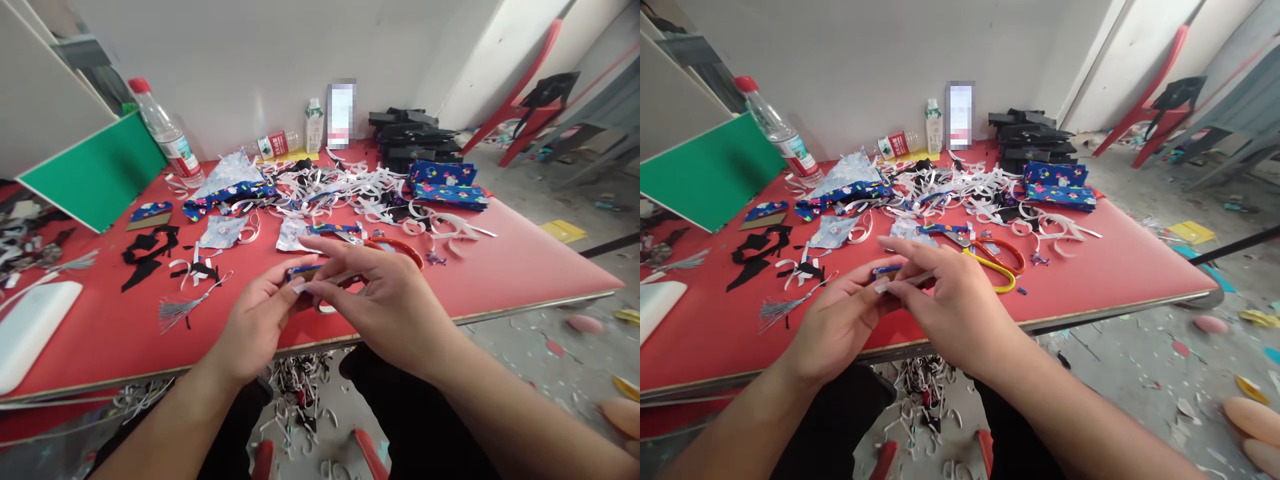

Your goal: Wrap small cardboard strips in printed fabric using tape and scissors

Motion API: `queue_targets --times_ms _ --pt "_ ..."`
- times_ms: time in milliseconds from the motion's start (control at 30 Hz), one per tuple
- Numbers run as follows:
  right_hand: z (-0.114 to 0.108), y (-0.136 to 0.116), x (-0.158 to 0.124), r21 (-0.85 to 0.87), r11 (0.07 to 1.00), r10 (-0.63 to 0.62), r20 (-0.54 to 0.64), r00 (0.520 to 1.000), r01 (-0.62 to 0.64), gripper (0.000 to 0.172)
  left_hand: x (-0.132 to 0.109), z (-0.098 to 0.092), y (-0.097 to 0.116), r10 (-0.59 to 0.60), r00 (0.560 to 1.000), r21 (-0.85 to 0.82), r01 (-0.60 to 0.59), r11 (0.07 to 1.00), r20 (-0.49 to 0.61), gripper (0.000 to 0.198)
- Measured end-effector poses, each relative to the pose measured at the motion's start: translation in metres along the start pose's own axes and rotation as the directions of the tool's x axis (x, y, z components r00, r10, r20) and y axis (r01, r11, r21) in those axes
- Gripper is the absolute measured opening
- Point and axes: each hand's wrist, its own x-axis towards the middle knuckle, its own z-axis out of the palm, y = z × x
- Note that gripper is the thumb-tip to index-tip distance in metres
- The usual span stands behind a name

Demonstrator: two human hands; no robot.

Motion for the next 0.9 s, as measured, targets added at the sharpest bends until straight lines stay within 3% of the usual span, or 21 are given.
queue_targets --times_ms 100,167,400,667,900 --pt "0.0021 0.0063 0.0045 0.117 0.989 0.093 -0.001 0.996 -0.093 0.056 -0.0021 -0.0012 -0.0006 0.007 0.992 -0.099 0.005 0.995 0.128 0.032" --pt "0.0026 0.0074 0.0052 0.142 0.984 0.114 -0.014 0.993 -0.111 0.058 -0.0025 -0.0036 -0.0019 0.023 0.988 -0.145 -0.001 0.989 0.152 0.035" --pt "0.0025 0.0057 0.0043 0.102 0.989 0.112 0.002 0.994 -0.112 0.066 0.0004 0.0000 -0.0050 -0.014 0.997 -0.188 0.028 0.982 0.076 0.035" --pt "0.0045 0.0073 0.0035 0.087 0.987 0.135 -0.005 0.991 -0.134 0.062 -0.0012 0.0013 -0.0041 -0.005 0.994 -0.164 0.023 0.986 0.108 0.031" --pt "0.0047 0.0086 0.0050 0.035 0.993 0.115 -0.015 0.993 -0.115 0.058 -0.0017 0.0042 -0.0090 -0.022 0.999 -0.165 0.030 0.986 0.048 0.026"
